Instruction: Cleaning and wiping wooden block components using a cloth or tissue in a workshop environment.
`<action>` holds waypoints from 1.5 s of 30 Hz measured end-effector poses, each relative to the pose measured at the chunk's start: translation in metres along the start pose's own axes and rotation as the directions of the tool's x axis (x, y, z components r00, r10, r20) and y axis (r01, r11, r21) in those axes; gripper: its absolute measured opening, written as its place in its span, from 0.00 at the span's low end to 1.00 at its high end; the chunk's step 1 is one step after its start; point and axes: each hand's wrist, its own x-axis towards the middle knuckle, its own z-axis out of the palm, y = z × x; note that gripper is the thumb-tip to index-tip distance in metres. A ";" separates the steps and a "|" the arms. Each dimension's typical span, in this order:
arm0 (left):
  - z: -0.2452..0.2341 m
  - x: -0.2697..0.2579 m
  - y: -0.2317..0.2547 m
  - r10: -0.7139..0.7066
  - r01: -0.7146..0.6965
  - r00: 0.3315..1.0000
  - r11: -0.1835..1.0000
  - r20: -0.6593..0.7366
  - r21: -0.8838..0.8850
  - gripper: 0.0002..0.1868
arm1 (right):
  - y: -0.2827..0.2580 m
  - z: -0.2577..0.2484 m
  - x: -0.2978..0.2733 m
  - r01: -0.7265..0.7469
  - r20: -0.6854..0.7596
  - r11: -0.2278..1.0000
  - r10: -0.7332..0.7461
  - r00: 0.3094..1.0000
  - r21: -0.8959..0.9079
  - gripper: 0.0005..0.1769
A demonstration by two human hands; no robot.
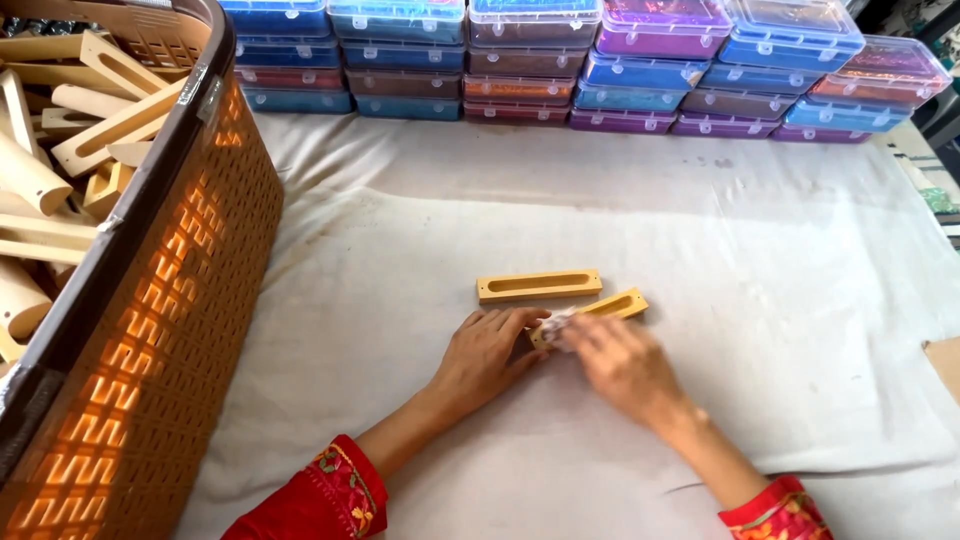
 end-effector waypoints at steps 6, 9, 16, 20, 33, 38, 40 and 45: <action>0.001 0.001 -0.001 -0.001 0.001 1.000 0.999 -0.009 -0.050 0.24 | 0.031 -0.011 -0.007 -0.253 0.057 0.962 0.260 0.964 -0.106 0.11; 0.002 0.001 -0.001 -0.012 0.011 1.000 0.998 -0.011 -0.061 0.24 | 0.011 -0.003 -0.005 -0.093 0.026 0.941 0.108 0.994 -0.326 0.10; -0.002 0.001 0.001 -0.018 0.019 1.000 0.999 0.012 -0.038 0.26 | 0.026 -0.014 0.000 0.034 -0.028 0.990 -0.039 0.999 -0.140 0.12; 0.002 0.002 0.000 -0.015 0.016 1.000 0.999 0.014 -0.037 0.29 | 0.025 -0.016 -0.003 -0.284 -0.069 0.955 0.279 0.958 -0.087 0.13; 0.005 0.000 0.000 -0.049 0.049 0.999 0.999 -0.004 -0.009 0.35 | 0.017 -0.003 -0.007 -0.155 -0.028 0.987 0.154 0.988 -0.038 0.16; 0.006 0.001 -0.003 -0.041 0.041 0.999 0.999 -0.016 -0.002 0.35 | 0.006 0.005 0.001 0.127 -0.048 0.991 -0.125 0.991 0.037 0.20; 0.003 0.000 -0.003 -0.046 0.046 0.999 0.999 0.001 0.001 0.34 | 0.024 0.005 -0.004 0.045 -0.075 0.999 -0.044 0.996 0.010 0.18; 0.003 0.002 0.001 -0.054 0.054 0.998 0.998 0.019 -0.017 0.34 | 0.012 -0.009 0.000 -0.249 -0.057 0.968 0.248 0.967 -0.018 0.15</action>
